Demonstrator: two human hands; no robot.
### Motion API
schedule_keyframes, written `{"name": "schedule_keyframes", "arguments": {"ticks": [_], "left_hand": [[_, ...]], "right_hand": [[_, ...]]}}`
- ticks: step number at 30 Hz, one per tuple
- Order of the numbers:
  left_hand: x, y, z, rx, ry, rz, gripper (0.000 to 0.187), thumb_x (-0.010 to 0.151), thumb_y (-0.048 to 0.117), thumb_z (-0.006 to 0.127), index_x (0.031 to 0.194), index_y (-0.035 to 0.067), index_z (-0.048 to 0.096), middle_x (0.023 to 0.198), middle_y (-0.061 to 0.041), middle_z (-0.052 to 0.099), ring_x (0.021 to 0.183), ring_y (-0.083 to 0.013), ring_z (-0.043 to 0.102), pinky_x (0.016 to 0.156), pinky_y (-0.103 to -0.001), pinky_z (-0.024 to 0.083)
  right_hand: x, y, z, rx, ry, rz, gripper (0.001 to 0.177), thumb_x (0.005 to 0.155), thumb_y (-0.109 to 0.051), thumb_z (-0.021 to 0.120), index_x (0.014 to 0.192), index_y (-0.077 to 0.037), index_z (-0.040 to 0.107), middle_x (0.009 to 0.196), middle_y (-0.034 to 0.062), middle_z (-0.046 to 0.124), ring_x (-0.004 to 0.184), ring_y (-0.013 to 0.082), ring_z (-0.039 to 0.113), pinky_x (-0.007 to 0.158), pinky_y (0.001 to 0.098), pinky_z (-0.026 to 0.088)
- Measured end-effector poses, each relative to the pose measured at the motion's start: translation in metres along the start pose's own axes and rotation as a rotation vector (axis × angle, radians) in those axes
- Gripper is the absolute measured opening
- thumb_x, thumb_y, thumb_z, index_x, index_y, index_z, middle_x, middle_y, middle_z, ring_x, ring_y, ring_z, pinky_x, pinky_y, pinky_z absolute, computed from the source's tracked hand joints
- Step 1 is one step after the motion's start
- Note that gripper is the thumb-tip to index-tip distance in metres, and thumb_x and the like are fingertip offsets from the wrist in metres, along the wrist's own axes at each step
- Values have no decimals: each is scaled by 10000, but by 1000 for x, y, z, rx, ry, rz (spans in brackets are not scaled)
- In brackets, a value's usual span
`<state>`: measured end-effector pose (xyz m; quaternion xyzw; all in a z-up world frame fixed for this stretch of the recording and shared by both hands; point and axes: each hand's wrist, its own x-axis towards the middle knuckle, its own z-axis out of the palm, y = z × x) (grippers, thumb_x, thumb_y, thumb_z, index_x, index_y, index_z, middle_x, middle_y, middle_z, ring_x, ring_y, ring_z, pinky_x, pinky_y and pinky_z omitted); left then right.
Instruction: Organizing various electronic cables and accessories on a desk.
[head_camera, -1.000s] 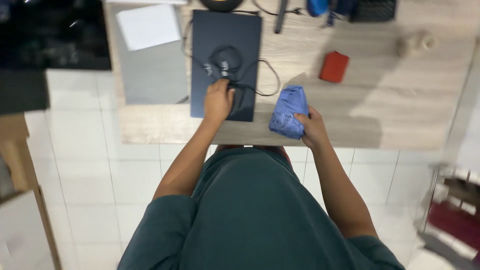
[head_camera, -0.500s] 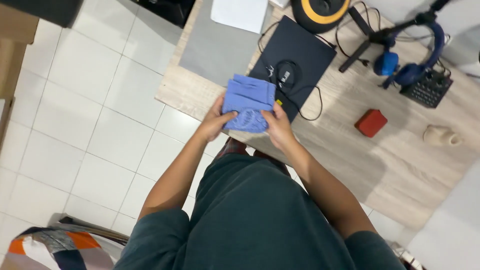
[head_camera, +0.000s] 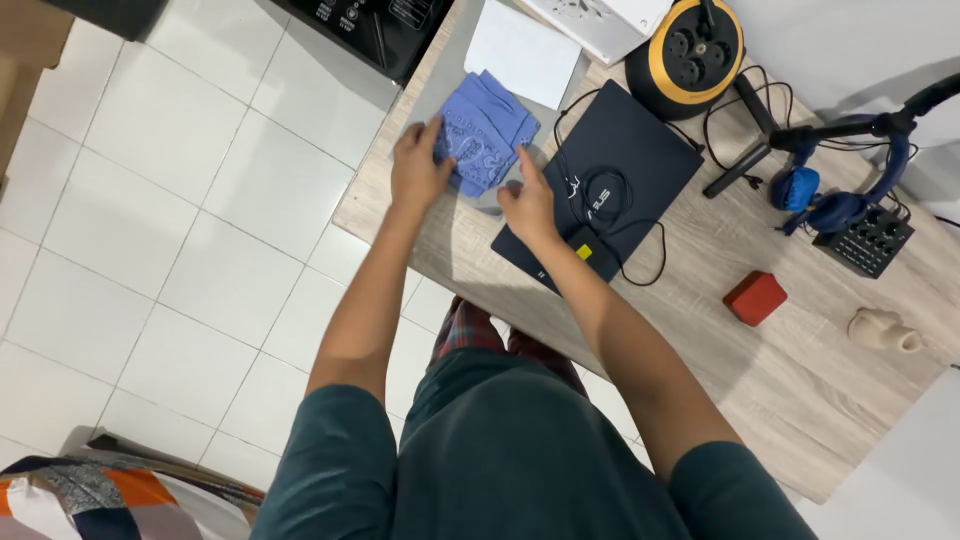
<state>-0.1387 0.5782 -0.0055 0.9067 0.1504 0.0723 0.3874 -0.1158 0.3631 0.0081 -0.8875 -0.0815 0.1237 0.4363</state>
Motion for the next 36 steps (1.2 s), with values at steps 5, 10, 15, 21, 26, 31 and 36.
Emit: {"name": "schedule_keyframes", "arguments": {"ticks": [5,10,15,21,26,31,36], "left_hand": [[-28,-4,18,40,71,39,567,762,70,827,1307,109,676,1269,-207,619,1160,-415,591,971,-466,511],[-30,4,17,13,111,48,475,792,58,805,1255,83,705,1247,-201,613,1148,-399,601,975,-471,509],[-30,25,29,78,77,107,553,837,218,830,1337,83,637,1500,-267,439,1376,-473,420,1081,-626,349],[-31,14,43,111,-130,-13,662,784,272,813,1403,176,597,1646,-201,290,1522,-450,229,1158,-713,175],[-36,17,41,106,-119,9,640,801,237,788,1403,151,588,1662,-220,271,1532,-465,198,1165,-715,140],[-72,61,45,54,-30,123,541,875,193,748,1381,85,589,1645,-242,321,1544,-484,222,1190,-717,137],[-130,148,68,-326,-218,312,299,944,110,677,1233,42,646,1465,-214,511,1445,-453,435,1200,-521,363]], "right_hand": [[3,15,17,-82,-13,-125,532,829,-103,765,1348,-83,649,1326,231,630,1057,337,689,905,390,572],[11,14,22,-225,8,-271,559,816,-130,775,1343,-27,619,1387,289,546,1194,431,583,982,449,516],[25,-16,11,-435,-58,-138,406,944,-191,727,1344,-166,665,1228,173,658,1153,375,651,980,450,552],[72,-7,7,-383,-136,128,838,795,-196,785,1499,-3,375,1018,285,668,885,459,669,795,518,538],[51,4,-15,-53,-63,55,707,865,-107,746,1501,-63,441,1007,170,695,801,276,703,739,372,572],[-49,16,-82,163,53,-20,619,921,-42,741,1489,-82,498,1104,89,640,767,102,634,666,252,530],[-156,94,-145,347,258,342,522,961,-28,673,1455,-53,507,1132,64,610,766,77,575,668,227,507]]}}
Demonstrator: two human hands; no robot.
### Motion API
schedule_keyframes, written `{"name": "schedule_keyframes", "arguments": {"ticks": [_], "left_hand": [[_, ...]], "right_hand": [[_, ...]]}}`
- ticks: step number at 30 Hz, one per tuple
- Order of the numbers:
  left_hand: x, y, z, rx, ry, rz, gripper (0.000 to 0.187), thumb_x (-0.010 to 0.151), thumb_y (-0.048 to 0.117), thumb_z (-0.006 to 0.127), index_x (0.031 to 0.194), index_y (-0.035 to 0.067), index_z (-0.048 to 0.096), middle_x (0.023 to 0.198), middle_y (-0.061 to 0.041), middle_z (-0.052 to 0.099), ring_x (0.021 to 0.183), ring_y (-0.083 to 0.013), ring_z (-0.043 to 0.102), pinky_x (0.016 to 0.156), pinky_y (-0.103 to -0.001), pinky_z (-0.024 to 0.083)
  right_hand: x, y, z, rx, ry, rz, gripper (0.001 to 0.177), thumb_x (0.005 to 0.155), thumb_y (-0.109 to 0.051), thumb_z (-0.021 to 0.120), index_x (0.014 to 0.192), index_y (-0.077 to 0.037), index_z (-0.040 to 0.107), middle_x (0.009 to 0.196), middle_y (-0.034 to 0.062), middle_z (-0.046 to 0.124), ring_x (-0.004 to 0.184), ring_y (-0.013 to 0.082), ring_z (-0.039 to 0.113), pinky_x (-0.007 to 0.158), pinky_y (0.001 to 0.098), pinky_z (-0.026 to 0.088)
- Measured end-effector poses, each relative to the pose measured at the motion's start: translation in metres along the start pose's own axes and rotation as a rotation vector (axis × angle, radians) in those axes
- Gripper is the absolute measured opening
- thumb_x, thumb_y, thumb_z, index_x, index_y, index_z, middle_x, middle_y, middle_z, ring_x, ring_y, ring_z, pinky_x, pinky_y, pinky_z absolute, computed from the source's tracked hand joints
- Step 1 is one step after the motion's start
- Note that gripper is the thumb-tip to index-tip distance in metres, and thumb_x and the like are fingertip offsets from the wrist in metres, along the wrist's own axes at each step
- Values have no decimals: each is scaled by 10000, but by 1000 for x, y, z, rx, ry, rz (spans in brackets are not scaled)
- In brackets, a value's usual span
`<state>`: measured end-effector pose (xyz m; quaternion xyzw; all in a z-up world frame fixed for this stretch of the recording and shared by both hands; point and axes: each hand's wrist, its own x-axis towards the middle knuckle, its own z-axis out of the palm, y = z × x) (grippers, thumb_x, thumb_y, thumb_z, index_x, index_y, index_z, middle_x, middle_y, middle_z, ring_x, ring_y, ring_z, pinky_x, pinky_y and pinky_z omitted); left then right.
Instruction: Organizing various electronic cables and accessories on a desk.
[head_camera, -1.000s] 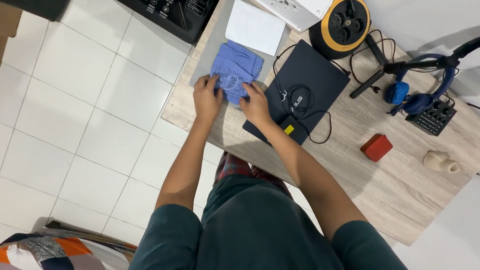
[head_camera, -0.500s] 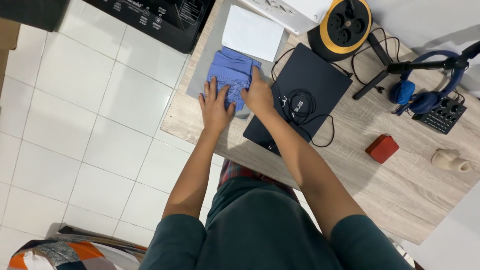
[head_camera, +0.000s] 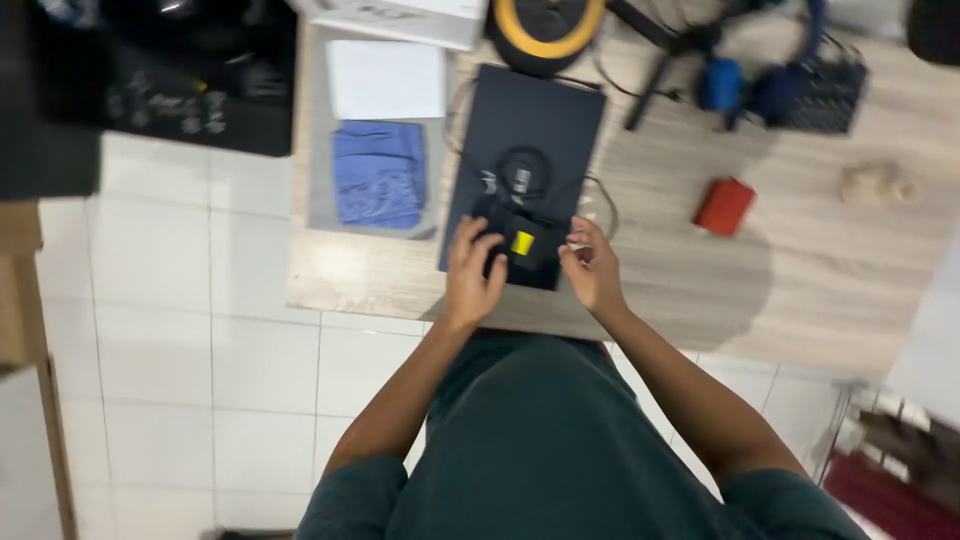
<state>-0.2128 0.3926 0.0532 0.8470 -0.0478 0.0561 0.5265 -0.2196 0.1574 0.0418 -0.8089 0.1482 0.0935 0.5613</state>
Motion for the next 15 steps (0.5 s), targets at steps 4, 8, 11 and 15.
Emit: {"name": "schedule_keyframes", "arguments": {"ticks": [4,8,11,15], "left_hand": [[2,65,52,-219,-296,-56,247,925,131,670,1160,55,663,1404,-180,568,1313,-396,565,1008,-417,506],[11,95,114,-218,-513,-86,243,907,157,684,1138,81,671,1366,-152,607,1152,-349,645,873,-395,553],[17,97,169,-179,-520,36,255,904,137,701,1148,74,669,1331,-170,624,1175,-366,635,963,-416,528],[24,85,252,-129,-564,28,339,882,123,719,1202,49,634,1281,-202,632,1195,-385,623,1017,-420,510]], "right_hand": [[-30,16,-67,90,184,22,502,974,-38,638,1455,-35,495,1129,67,586,810,72,610,689,217,518],[-32,28,-116,152,336,86,519,948,-70,636,1442,-37,480,1120,62,568,772,79,598,633,229,519],[-22,73,-153,64,443,46,533,953,-121,686,1439,-20,493,1129,86,563,783,114,602,653,252,515],[10,134,-201,-267,659,-77,543,950,-172,760,1411,-1,528,1213,180,540,1063,251,581,748,292,603]]}}
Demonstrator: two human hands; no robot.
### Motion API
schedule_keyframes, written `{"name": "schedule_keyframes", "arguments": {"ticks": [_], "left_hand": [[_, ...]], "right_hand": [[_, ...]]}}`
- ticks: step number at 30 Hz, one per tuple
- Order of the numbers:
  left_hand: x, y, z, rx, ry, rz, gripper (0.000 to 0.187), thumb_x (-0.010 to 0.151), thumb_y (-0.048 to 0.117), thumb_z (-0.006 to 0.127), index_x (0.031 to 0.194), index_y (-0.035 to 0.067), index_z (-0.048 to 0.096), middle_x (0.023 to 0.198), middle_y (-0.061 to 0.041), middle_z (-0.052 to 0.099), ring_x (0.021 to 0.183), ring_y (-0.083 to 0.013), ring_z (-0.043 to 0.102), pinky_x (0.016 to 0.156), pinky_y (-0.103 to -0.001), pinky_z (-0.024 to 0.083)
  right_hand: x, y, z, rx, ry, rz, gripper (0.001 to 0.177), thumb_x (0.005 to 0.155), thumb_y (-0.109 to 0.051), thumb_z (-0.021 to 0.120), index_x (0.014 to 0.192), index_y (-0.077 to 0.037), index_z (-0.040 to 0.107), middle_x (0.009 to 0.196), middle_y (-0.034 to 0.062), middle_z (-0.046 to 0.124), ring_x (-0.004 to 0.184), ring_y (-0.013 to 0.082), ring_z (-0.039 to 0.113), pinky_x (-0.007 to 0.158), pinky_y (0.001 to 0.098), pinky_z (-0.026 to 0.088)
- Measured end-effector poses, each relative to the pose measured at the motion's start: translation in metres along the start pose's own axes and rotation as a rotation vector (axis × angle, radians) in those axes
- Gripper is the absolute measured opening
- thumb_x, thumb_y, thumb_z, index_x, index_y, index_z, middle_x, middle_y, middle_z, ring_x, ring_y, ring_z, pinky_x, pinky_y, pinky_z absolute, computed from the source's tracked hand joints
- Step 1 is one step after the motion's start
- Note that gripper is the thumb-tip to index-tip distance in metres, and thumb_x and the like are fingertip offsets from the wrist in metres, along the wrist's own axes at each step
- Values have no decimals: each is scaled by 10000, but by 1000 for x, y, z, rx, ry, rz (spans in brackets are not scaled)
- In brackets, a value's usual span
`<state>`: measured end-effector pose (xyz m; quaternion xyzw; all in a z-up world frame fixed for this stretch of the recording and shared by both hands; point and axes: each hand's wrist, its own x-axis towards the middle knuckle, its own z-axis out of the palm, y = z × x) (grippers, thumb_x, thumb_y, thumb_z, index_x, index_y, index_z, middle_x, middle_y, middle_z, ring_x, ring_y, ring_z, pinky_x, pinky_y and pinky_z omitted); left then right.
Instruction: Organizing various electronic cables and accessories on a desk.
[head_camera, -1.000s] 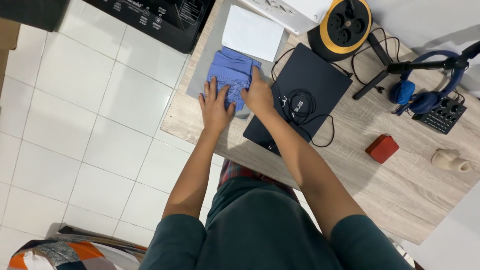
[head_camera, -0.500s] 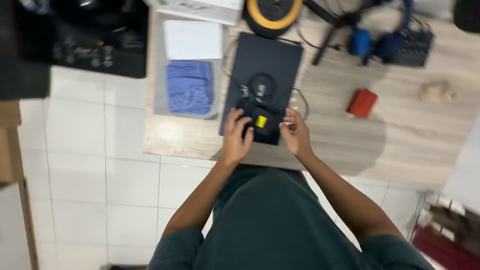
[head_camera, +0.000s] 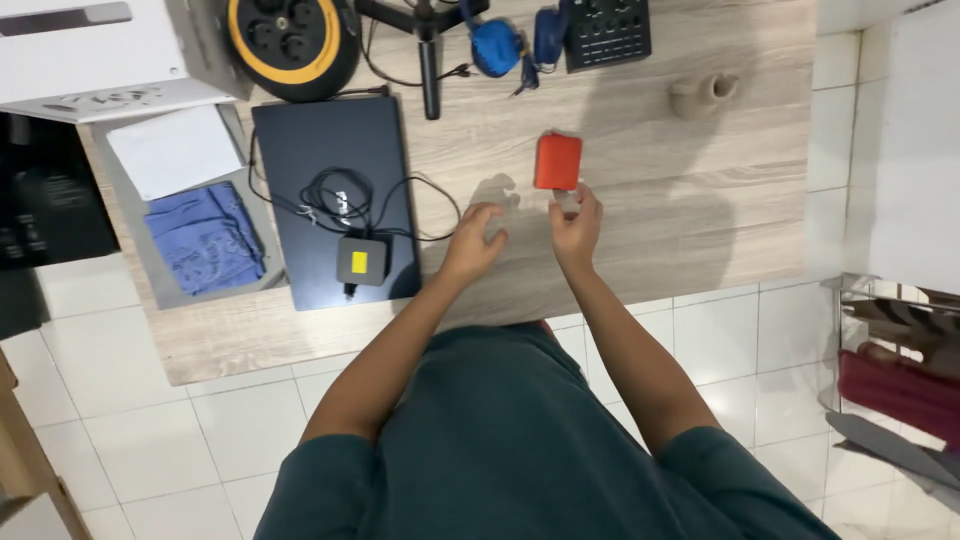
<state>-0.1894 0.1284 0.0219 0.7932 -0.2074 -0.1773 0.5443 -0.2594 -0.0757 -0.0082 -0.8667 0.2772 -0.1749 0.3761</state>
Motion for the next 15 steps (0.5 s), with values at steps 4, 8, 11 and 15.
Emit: {"name": "schedule_keyframes", "arguments": {"ticks": [4,8,11,15], "left_hand": [[50,-30,60,25,-1,-92,460,864,108,707,1296,24,572,1306,-232,612,1210,-393,610,1034,-423,492],[100,-31,87,44,55,-80,646,852,63,684,1454,19,453,1432,-275,543,1321,-428,529,1105,-442,436],[118,-16,89,39,24,-165,740,848,50,685,1521,58,378,1479,-267,517,1355,-422,510,1122,-433,427],[121,4,75,-90,-14,-224,893,842,29,700,1605,109,242,1492,-253,494,1369,-391,502,1115,-424,426]], "right_hand": [[40,28,14,41,-49,179,698,909,-236,801,1450,27,448,1283,214,511,1030,278,609,823,334,559],[62,31,26,-119,-71,68,864,835,-214,885,1497,41,393,1235,233,548,1083,327,585,918,389,522],[74,1,13,75,-193,269,933,786,-165,839,1551,-13,327,1160,165,597,1011,251,631,856,340,544],[79,14,4,412,-377,360,921,814,-103,843,1581,-62,335,1079,96,601,924,180,608,779,312,554]]}}
